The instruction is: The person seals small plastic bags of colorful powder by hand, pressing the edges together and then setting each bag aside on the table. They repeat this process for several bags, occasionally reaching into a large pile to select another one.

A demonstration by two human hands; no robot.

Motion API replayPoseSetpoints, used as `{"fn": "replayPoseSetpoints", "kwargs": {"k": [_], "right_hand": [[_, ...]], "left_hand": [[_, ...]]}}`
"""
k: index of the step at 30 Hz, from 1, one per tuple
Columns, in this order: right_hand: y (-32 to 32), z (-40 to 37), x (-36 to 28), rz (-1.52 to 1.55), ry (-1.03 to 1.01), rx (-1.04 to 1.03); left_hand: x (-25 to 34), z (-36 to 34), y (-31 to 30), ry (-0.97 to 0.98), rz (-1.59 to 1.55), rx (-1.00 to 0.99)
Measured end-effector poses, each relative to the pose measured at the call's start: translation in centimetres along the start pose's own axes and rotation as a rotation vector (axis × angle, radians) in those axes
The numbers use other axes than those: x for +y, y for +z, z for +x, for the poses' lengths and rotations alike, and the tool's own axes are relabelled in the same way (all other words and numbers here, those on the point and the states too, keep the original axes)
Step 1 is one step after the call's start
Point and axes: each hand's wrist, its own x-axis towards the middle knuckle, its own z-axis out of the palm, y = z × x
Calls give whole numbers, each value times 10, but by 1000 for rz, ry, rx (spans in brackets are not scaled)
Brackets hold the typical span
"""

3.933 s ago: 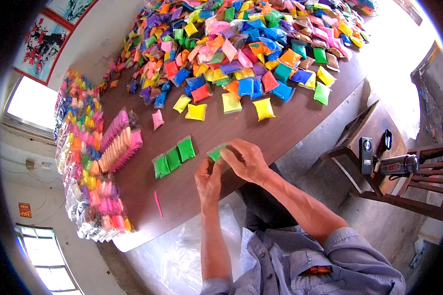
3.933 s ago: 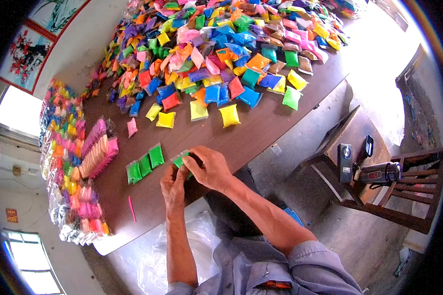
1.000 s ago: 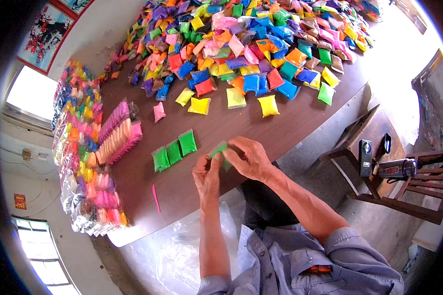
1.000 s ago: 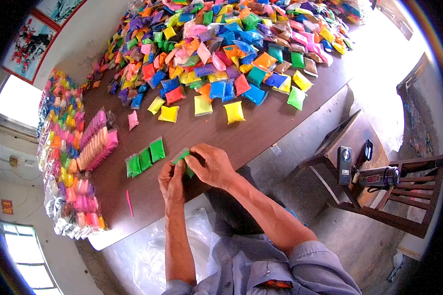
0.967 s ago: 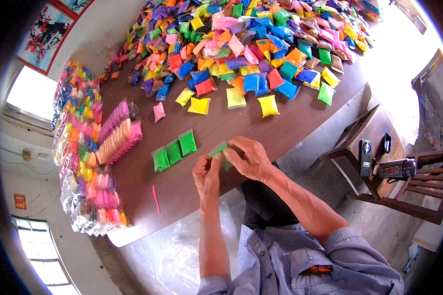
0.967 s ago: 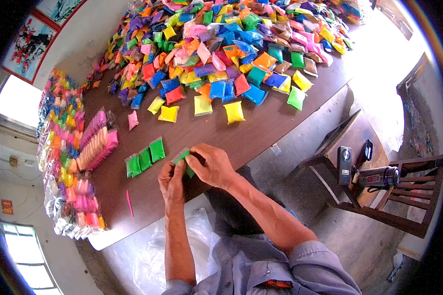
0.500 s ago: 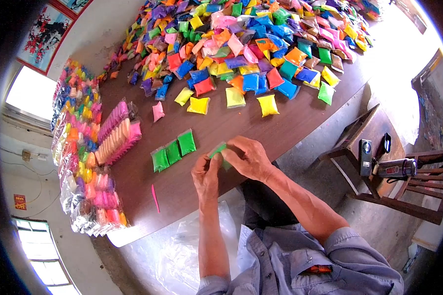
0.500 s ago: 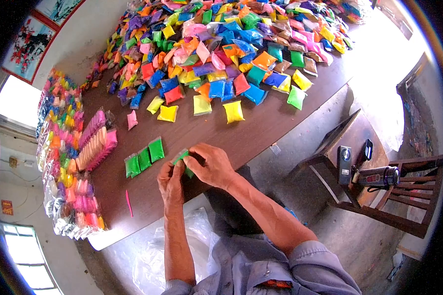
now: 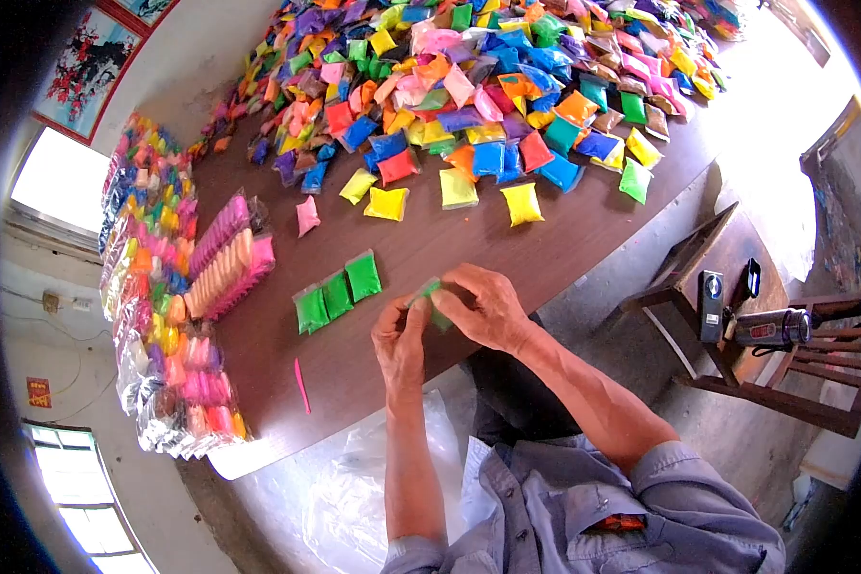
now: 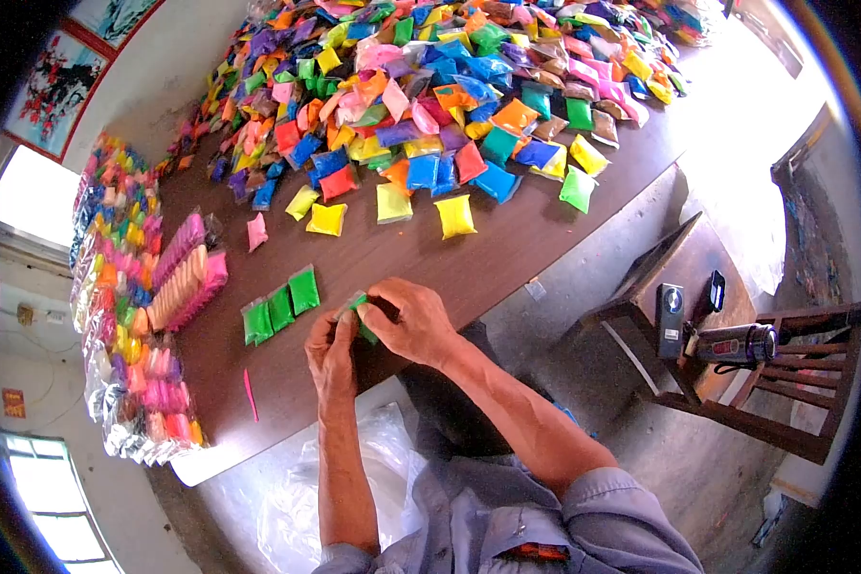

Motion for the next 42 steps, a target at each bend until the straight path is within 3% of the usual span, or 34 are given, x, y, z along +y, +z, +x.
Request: {"fn": "replayPoseSetpoints", "kwargs": {"k": [17, 23, 28, 39, 42], "right_hand": [[0, 1, 2, 14, 2, -17], [9, 0, 6, -42, -141, 34], [4, -2, 9, -37, -18, 9], [2, -1, -6, -74, 104, -74], [2, -2, -1, -74, 55, -53]], "left_hand": [[0, 0, 0, 33, 69, -7], [-3, -4, -3, 26, 30, 44], [19, -7, 11, -64, 25, 18], [-8, -1, 1, 62, 35, 35], [7, -4, 5, -33, -26, -13]]}}
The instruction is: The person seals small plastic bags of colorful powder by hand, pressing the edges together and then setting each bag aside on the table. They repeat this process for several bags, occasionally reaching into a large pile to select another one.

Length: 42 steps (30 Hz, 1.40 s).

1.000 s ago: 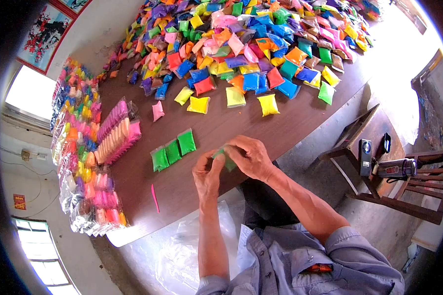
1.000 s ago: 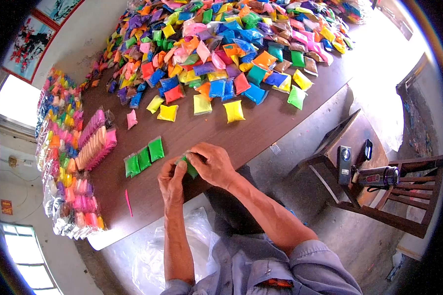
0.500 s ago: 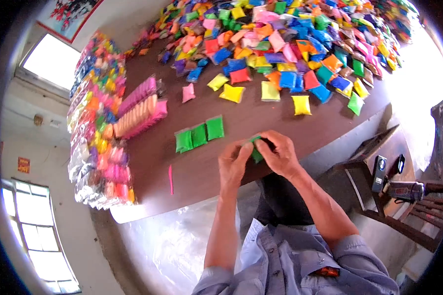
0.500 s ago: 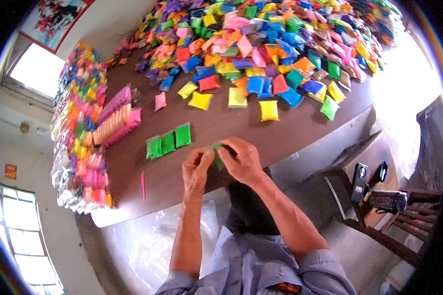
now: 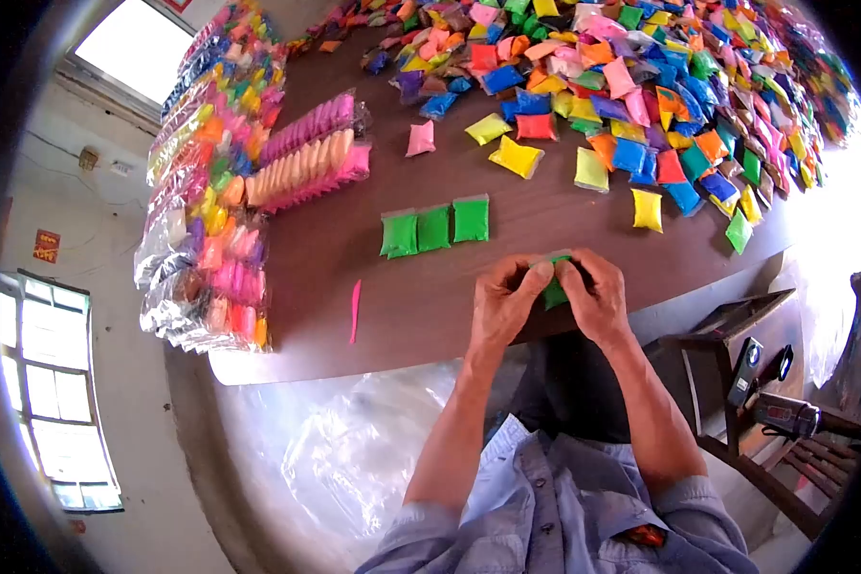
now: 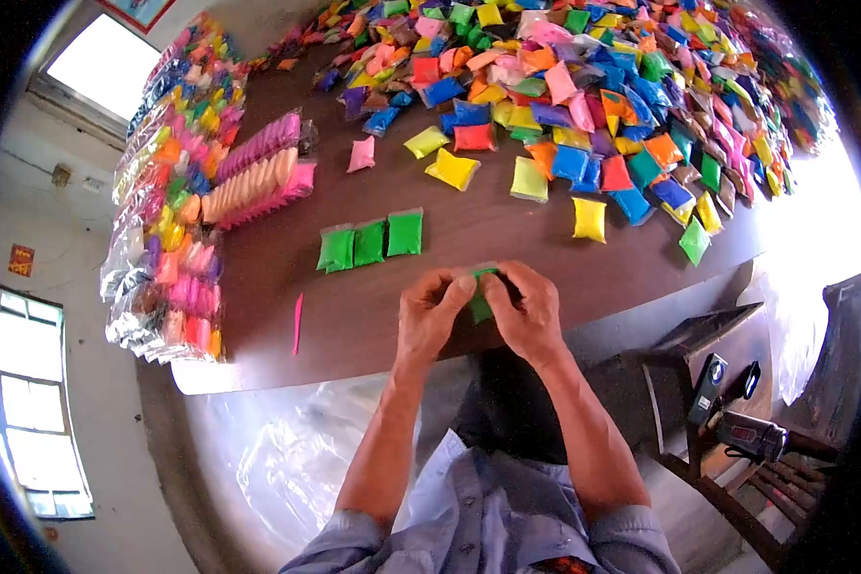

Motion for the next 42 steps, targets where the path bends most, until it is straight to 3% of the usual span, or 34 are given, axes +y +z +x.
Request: {"fn": "replayPoseSetpoints", "kwargs": {"k": [5, 11, 15, 18, 22, 24, 27, 29, 31, 33, 42], "right_hand": [[4, 2, -4, -52, -88, 11], [4, 3, -16, -69, -41, -44], [5, 2, -8, -79, -59, -34], [5, 1, -4, -81, -80, 26], [11, 2, -9, -108, -170, 117], [15, 0, -8, -138, -227, 160], [20, -4, -8, -303, -295, 137], [22, -4, -13, -429, -483, 74], [24, -8, -12, -441, -479, 19], [24, -8, -20, -451, -487, -161], [0, -27, -16, -426, -399, -161]], "left_hand": [[-13, 2, -2, 92, 27, 51], [-12, 1, -4, 189, 54, 56], [-4, -1, -7, 90, 43, 40], [6, -14, -8, -12, -115, 189], [20, -49, -63, 31, 170, 403], [18, -61, -108, 277, 740, 511], [25, -71, -162, 248, 873, 623], [42, -72, -180, 84, 1160, 743], [48, -70, -193, 65, 1220, 669], [53, -66, -203, 48, 1281, 592], [52, -52, -220, 105, 1522, 346]]}}
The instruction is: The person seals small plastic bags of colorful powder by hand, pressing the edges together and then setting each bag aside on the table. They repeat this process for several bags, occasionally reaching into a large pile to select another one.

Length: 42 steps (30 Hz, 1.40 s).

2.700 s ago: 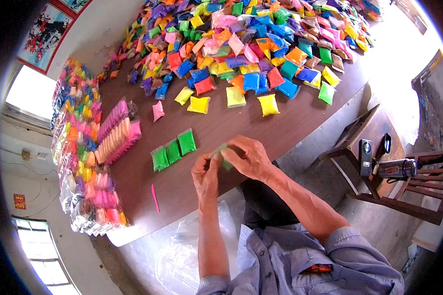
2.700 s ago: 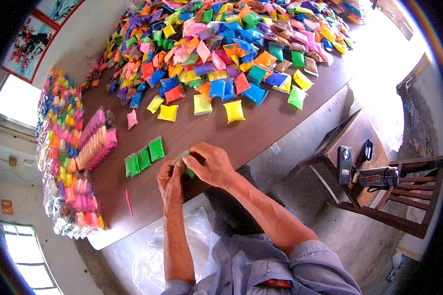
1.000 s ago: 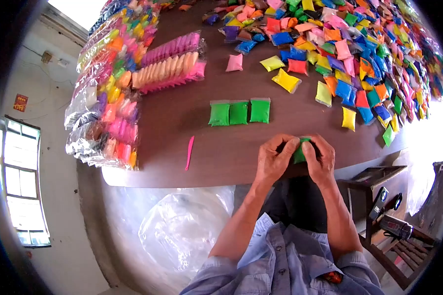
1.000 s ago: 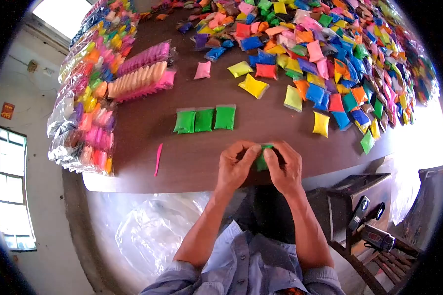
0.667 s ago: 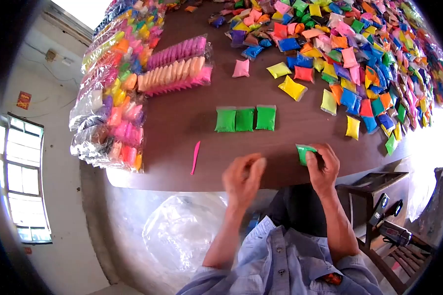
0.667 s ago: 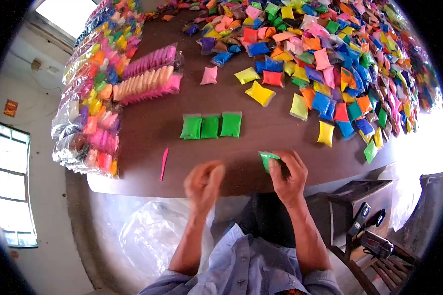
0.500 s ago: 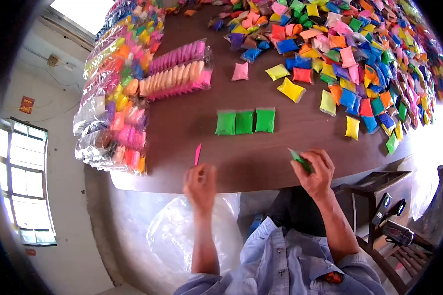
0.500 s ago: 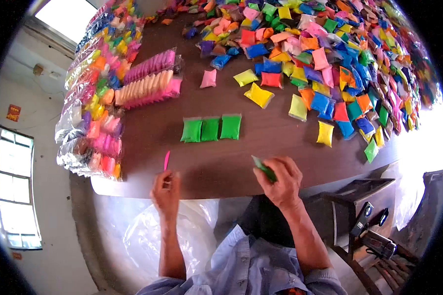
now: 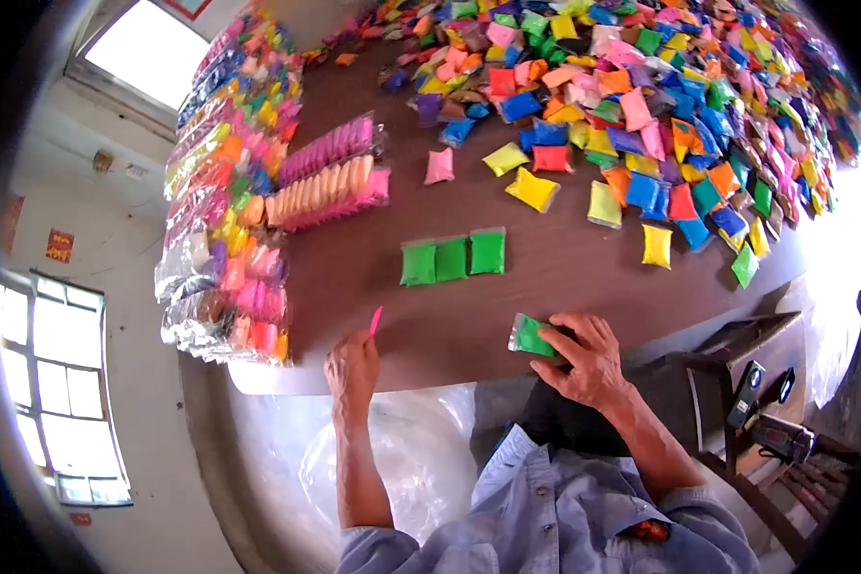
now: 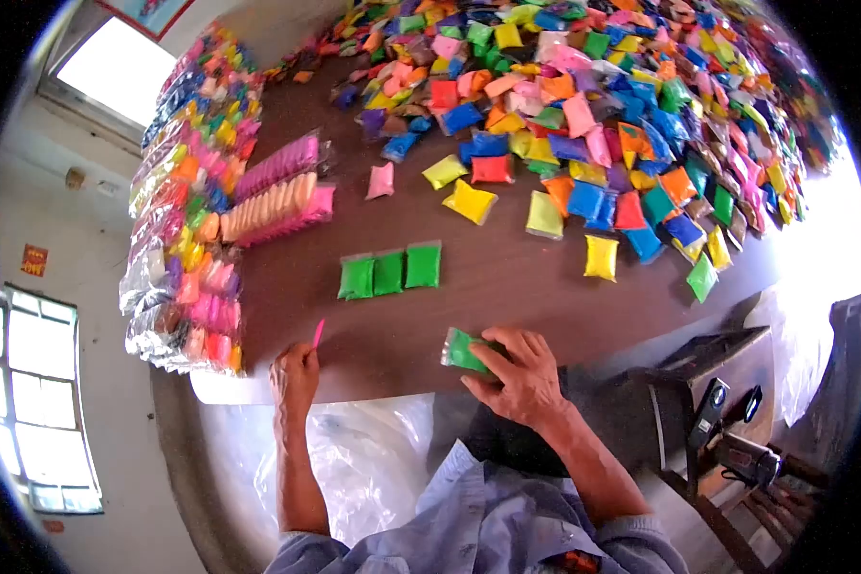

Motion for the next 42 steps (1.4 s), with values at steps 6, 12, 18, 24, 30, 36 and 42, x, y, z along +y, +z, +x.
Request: {"fn": "replayPoseSetpoints", "kwargs": {"k": [6, 12, 18, 24, 30, 36, 42], "right_hand": [[1, -15, 6, 43, -10, 50], [-3, -16, 5, 47, -15, 29], [0, -22, 12, 73, -9, 0], [-2, -23, 16, 99, -40, 10], [4, -24, 21, 93, -58, 33], [8, -23, 20, 93, -37, 37], [8, -24, 21, 66, -30, 4]], "left_hand": [[-5, 8, 2, 66, 162, -108], [-7, 0, 11, 71, 151, 35], [35, -25, 8, 113, -165, 44], [158, -43, 7, 170, -545, -48], [196, -45, 26, 223, -616, -66], [178, -25, 42, 203, -566, -67], [170, 0, 47, 146, -523, -89]]}}
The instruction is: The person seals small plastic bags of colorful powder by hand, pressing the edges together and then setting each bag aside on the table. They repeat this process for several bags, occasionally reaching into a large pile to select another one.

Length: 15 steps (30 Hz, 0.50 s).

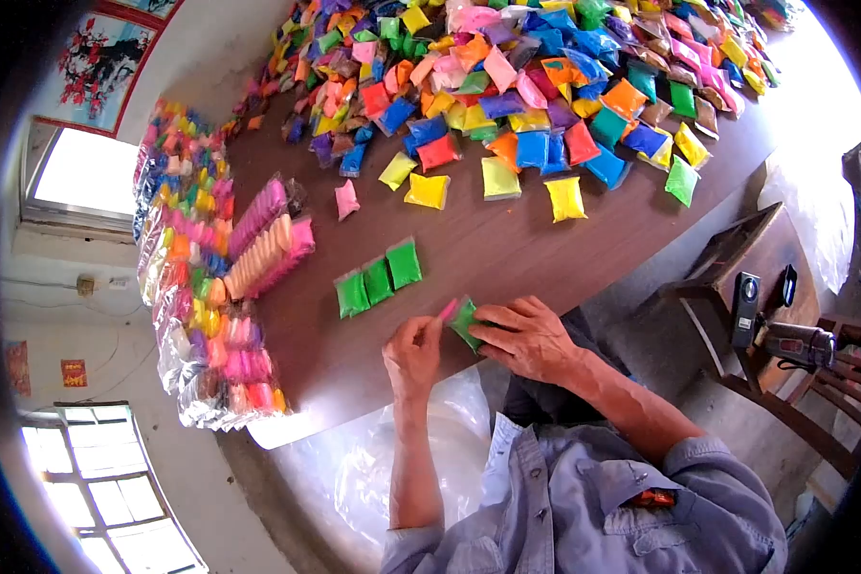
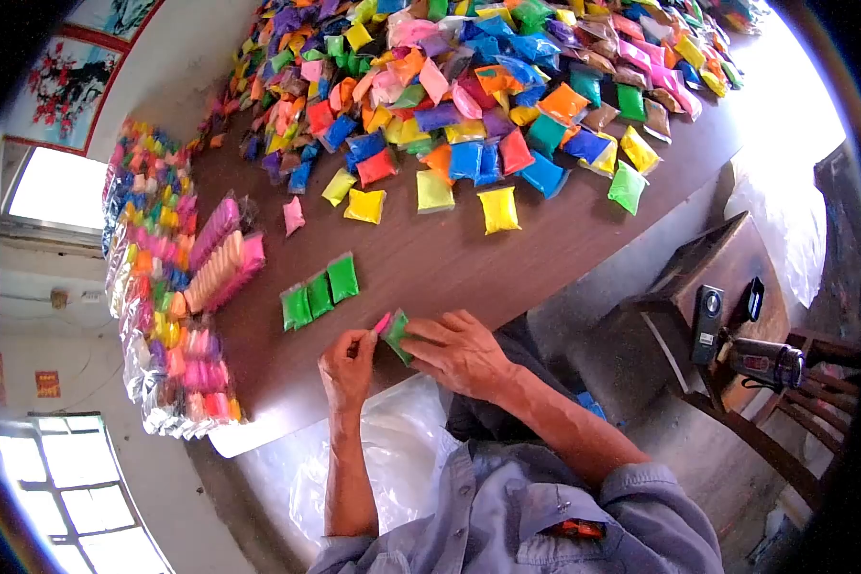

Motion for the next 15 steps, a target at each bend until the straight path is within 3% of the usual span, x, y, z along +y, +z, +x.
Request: {"fn": "replayPoseSetpoints", "kwargs": {"k": [5, 7, 15], "right_hand": [[-1, -1, 0, -15, -4, -12], [1, 0, 1, 2, -10, -10], [-1, 4, -1, 35, -14, 19]], "left_hand": [[24, -1, -9, -13, -46, -44], [33, -2, -4, 160, -39, -48], [22, 23, 9, 135, 76, -86]]}}
